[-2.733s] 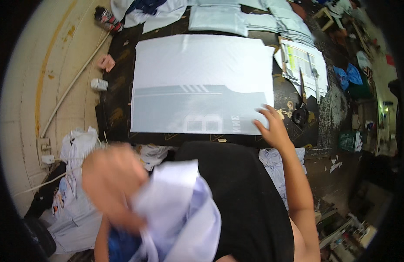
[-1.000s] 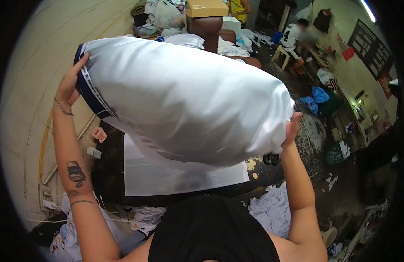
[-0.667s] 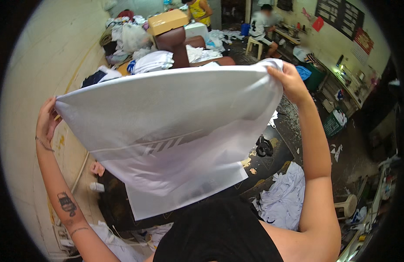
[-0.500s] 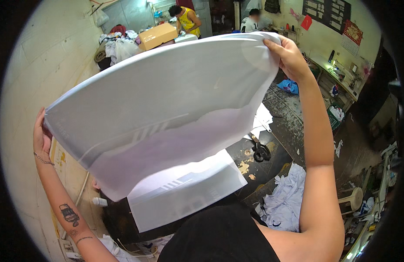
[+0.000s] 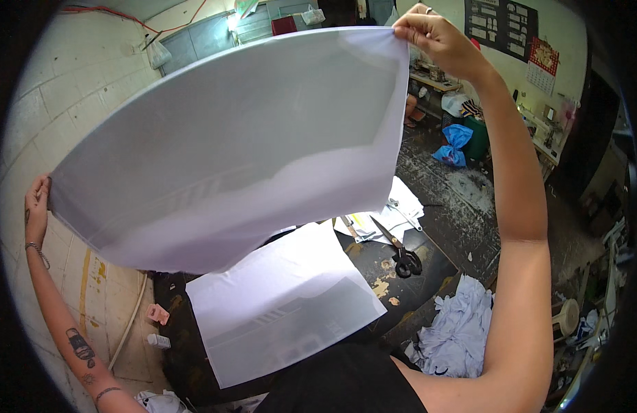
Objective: The person repeatedly picks up a white fabric piece, aligns it on a table, and cuts it with shears. After each cut, the person folds the piece and places it on a growing stack. The process is repeated multiple times in a workshop setting.
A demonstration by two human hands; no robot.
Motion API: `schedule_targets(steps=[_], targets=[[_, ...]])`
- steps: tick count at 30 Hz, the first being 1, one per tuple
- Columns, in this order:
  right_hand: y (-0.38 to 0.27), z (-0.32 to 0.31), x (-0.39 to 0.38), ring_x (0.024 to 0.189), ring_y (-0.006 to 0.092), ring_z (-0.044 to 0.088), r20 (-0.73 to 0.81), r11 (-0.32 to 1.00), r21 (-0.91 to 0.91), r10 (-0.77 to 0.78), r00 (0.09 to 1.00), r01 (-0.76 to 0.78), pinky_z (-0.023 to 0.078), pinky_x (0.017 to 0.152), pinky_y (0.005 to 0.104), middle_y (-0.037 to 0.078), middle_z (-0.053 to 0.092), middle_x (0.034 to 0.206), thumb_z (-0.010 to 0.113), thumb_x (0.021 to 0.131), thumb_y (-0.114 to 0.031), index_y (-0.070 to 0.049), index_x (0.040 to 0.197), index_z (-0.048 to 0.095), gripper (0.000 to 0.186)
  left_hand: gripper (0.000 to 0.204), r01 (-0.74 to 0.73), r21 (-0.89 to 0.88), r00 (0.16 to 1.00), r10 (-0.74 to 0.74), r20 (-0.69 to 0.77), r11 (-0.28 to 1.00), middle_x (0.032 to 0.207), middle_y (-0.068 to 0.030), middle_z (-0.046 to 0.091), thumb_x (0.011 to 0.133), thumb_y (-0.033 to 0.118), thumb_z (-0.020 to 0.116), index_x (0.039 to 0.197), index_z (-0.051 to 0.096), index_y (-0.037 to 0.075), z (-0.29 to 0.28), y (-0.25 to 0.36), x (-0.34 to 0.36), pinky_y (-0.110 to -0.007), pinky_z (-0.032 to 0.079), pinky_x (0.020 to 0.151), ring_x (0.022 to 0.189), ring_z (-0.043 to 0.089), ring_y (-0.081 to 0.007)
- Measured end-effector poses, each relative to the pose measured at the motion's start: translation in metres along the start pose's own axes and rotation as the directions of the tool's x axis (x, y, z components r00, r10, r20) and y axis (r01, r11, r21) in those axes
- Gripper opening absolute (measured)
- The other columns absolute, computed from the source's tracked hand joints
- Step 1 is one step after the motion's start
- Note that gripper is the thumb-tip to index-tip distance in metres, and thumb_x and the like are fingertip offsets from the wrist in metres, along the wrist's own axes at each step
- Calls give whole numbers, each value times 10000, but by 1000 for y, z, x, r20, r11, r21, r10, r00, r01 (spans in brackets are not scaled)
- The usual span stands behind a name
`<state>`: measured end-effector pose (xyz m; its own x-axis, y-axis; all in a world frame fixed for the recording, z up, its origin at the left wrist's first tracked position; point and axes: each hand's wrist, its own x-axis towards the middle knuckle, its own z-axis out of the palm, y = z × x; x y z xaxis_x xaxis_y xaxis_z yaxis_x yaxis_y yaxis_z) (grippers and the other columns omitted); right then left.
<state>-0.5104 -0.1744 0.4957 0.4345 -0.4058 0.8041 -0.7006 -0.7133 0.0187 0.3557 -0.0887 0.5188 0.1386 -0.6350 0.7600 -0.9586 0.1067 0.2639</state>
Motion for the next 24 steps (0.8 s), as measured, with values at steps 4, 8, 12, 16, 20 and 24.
schedule_targets(steps=[4, 8, 12, 16, 20, 24], targets=[[-24, -18, 8, 800, 141, 634, 18, 995, 32, 93, 995, -94, 525, 750, 302, 40, 709, 897, 627, 1050, -223, -6, 1146, 713, 252, 492, -45, 42, 999, 46, -26, 998, 1318, -87, 670, 1093, 381, 584, 1378, 628, -18, -11, -2, -7, -315, 449, 1119, 1263, 607, -166], [-21, -36, 9, 767, 149, 633, 35, 970, 62, 235, 971, -237, 524, 711, 307, 58, 717, 856, 670, 1023, -184, 3, 1103, 722, 210, 390, -51, 72, 994, 44, 97, 996, 1212, -53, 689, 1100, 340, 584, 1287, 675, 9, -22, 14, -18, -295, 468, 1036, 1136, 620, -143], [11, -11, 7, 803, 144, 641, 26, 997, 61, -39, 999, 37, 540, 754, 312, 61, 705, 872, 602, 1079, -247, -16, 1137, 698, 256, 326, -63, 35, 996, 60, 63, 997, 1086, -31, 693, 1093, 304, 589, 1195, 692, 12, 10, 30, -37, -285, 475, 962, 1040, 612, -131], [34, 39, 4, 784, 158, 631, 132, 999, 31, 37, 991, -42, 544, 762, 341, 68, 715, 855, 642, 1053, -222, -29, 1093, 709, 207, 383, -39, 61, 979, 26, 203, 997, 1000, -45, 706, 1072, 328, 601, 1143, 689, -38, 72, 35, -41, -298, 495, 910, 973, 635, -146], [38, 41, 25, 825, 130, 632, 76, 992, 107, 55, 996, -63, 524, 773, 325, 53, 716, 881, 678, 1037, -260, -37, 1107, 741, 242, 422, -22, 170, 999, 14, 50, 985, 1035, -63, 743, 1074, 346, 599, 1216, 694, -40, 69, 32, -12, -294, 499, 919, 976, 650, -139], [36, 15, 10, 732, 138, 633, 50, 977, 70, 199, 979, -202, 525, 682, 302, 55, 718, 830, 727, 998, -269, -73, 1117, 744, 231, 348, -121, 77, 992, 122, -15, 990, 1179, -58, 734, 1105, 260, 564, 1288, 686, -9, 8, 18, -35, -279, 482, 1017, 1084, 658, -132]])
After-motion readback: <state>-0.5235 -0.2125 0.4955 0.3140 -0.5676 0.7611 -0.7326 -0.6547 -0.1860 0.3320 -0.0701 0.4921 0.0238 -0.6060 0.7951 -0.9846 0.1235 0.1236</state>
